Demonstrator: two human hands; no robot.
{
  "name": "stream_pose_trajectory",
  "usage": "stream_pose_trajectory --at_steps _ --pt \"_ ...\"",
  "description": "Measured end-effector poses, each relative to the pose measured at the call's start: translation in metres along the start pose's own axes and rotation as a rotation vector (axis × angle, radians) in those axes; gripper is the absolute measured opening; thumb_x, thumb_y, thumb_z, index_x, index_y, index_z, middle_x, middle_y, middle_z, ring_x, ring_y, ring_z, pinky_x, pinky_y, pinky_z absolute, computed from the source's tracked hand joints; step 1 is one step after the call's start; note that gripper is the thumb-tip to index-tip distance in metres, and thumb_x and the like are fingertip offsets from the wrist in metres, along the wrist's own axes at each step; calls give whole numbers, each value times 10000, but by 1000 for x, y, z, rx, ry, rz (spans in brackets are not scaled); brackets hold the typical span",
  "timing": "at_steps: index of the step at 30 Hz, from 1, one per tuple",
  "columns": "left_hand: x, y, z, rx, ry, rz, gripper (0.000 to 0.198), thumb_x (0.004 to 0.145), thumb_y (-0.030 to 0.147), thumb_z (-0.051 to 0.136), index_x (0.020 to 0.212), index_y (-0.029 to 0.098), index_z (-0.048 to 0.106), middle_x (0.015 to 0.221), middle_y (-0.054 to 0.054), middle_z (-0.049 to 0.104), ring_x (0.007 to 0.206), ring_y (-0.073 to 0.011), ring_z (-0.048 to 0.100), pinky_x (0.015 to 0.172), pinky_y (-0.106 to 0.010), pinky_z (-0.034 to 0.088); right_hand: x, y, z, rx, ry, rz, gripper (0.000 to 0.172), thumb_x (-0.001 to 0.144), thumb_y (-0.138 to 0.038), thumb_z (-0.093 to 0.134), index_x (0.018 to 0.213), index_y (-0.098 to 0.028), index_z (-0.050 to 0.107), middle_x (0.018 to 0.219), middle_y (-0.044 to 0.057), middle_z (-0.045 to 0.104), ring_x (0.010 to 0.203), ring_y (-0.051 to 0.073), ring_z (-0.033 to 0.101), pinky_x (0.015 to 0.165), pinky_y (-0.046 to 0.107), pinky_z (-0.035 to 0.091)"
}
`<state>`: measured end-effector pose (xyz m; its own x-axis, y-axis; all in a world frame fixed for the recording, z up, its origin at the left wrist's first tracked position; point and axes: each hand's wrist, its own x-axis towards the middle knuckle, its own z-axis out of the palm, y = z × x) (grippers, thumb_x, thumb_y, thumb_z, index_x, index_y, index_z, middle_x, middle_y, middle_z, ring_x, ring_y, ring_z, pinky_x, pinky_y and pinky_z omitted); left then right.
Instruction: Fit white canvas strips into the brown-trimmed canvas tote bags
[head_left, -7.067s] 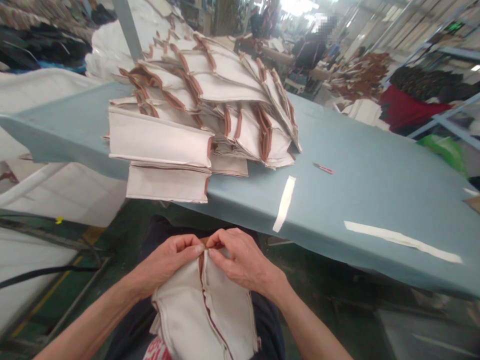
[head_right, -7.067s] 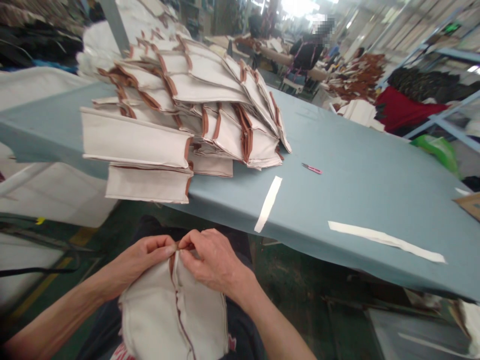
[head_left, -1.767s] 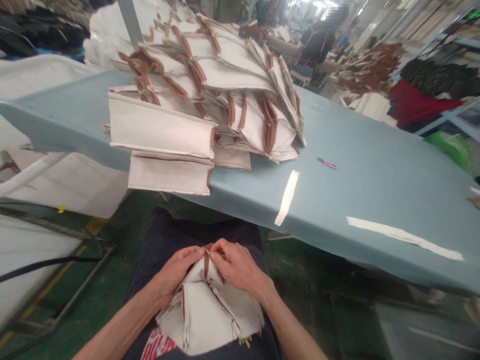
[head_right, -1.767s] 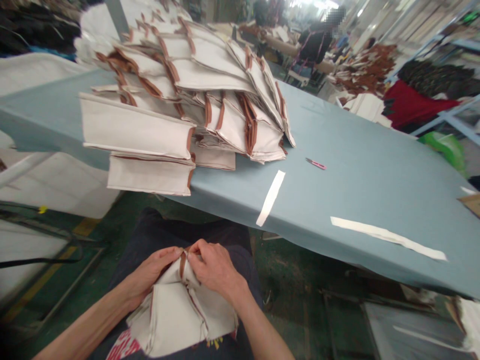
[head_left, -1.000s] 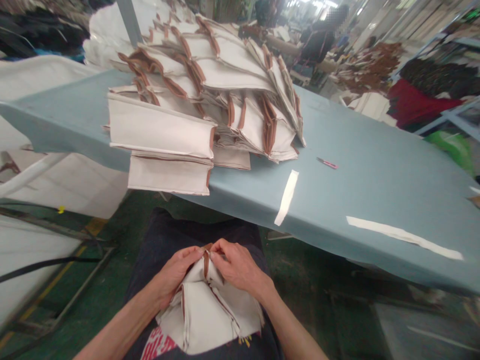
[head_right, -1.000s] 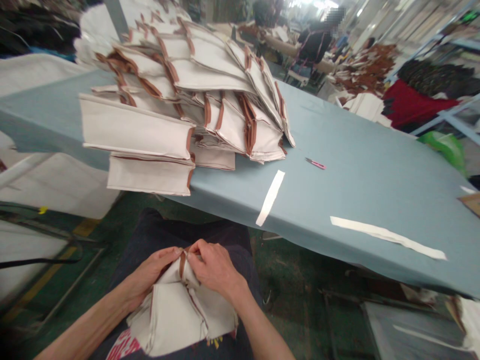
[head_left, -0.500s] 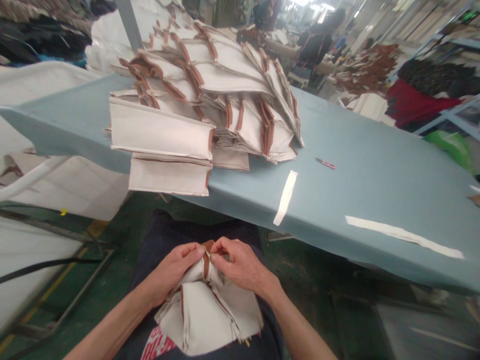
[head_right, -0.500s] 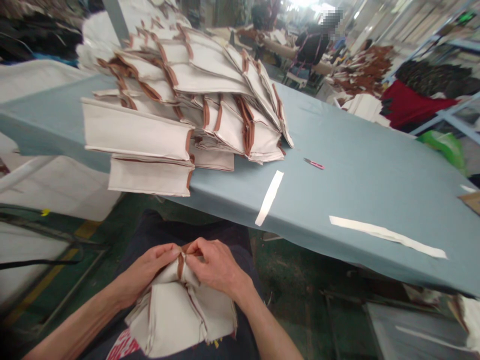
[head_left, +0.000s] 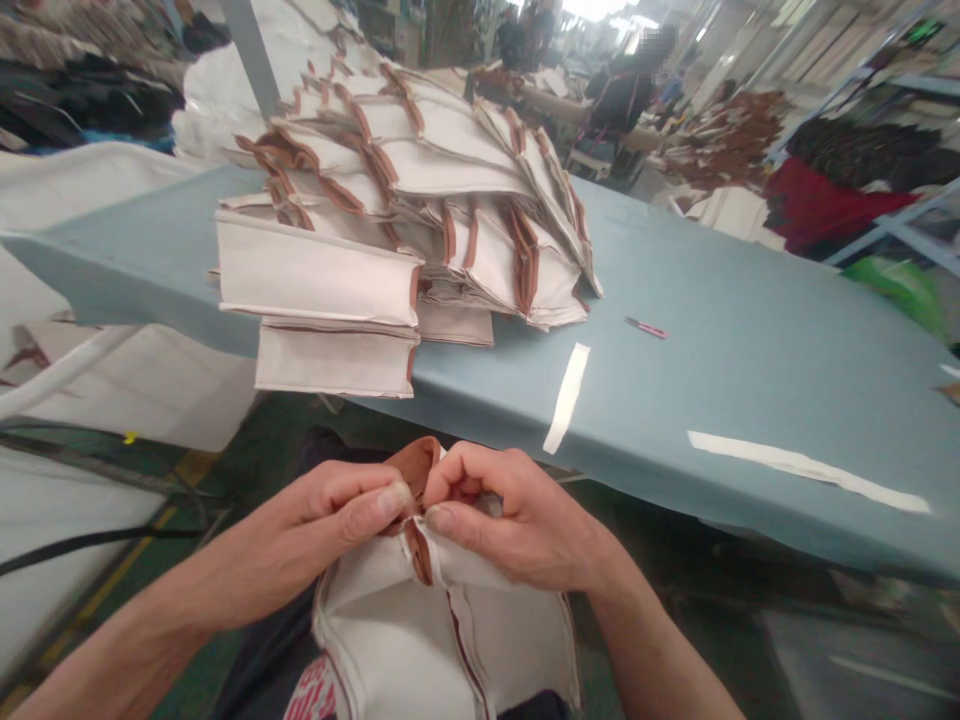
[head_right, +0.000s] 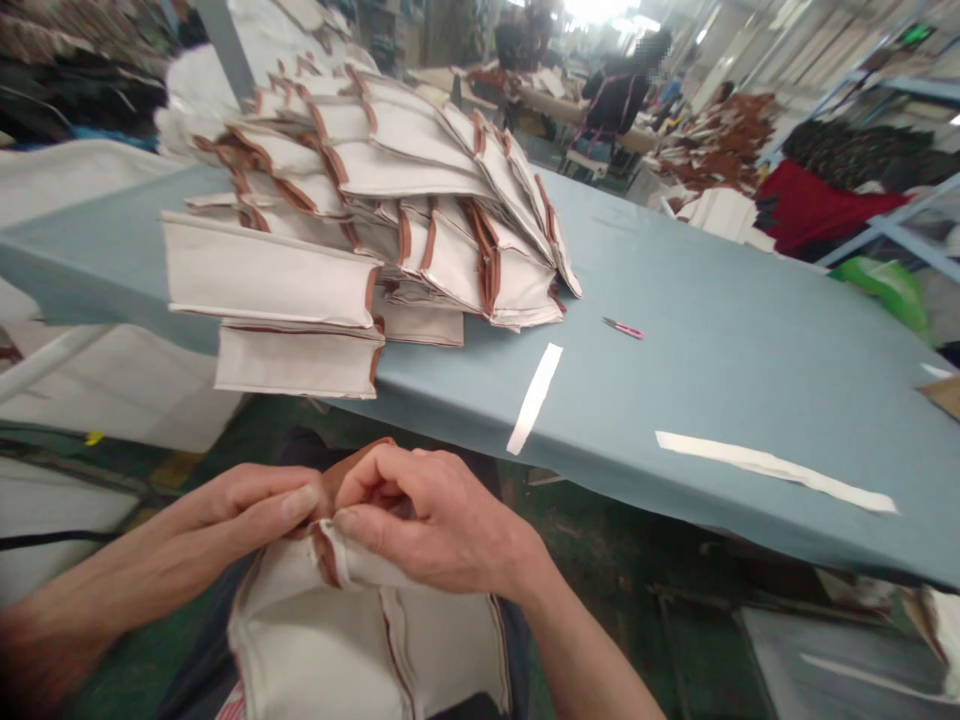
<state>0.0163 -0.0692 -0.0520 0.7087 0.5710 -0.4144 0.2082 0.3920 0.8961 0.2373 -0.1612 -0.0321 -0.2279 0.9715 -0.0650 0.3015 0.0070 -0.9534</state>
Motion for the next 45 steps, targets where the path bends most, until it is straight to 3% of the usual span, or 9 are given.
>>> stream_pose_trajectory --at_steps 3,8,14,19,26,32,45 --pt "-1 2 0 188 -143 51 474 874 618 785 695 180 788 691 -35 634 645 -191 472 561 -252 392 1 4 2 37 26 15 103 979 -266 661 903 -218 612 785 -45 640 683 106 561 637 206 429" --pt "0 -3 -1 242 -161 44 509 904 645 725 672 192 722 657 -12 562 607 -169 423 526 -249 323 0 8 5 20 19 36 70 953 -242 661 913 -227 606 807 -34 645 732 124 597 675 213 467" --pt "-1 1 5 402 -120 118 336 889 503 721 743 225 840 694 -41 722 622 -203 576 538 -241 404 -2 14 8 21 43 7 53 951 -247 652 920 -220 619 820 -32 660 715 116 597 661 215 454" --pt "-1 -1 8 478 -63 190 251 870 355 704 691 223 820 607 -15 661 550 -170 502 489 -241 342 -3 15 11 -73 55 18 90 948 -200 677 881 -225 622 811 -36 669 717 123 600 693 231 464" --pt "8 -12 6 695 -36 333 255 918 277 633 690 203 722 584 34 574 522 -118 457 494 -227 311 -3 14 10 -140 85 38 87 965 -169 672 911 -227 636 775 -48 673 704 126 601 679 233 437" --pt "4 -6 6 723 -92 280 252 925 227 544 738 196 709 641 46 607 573 -112 491 529 -212 339 -3 16 11 -218 99 -8 177 873 -232 836 879 -215 660 849 -23 738 807 158 666 765 257 455" --pt "0 -15 -3 689 -111 241 255 936 245 529 781 208 728 684 48 669 607 -112 567 560 -204 388 6 21 17 -263 62 -147 202 872 -88 778 792 -198 629 768 -41 708 728 120 619 769 238 431"
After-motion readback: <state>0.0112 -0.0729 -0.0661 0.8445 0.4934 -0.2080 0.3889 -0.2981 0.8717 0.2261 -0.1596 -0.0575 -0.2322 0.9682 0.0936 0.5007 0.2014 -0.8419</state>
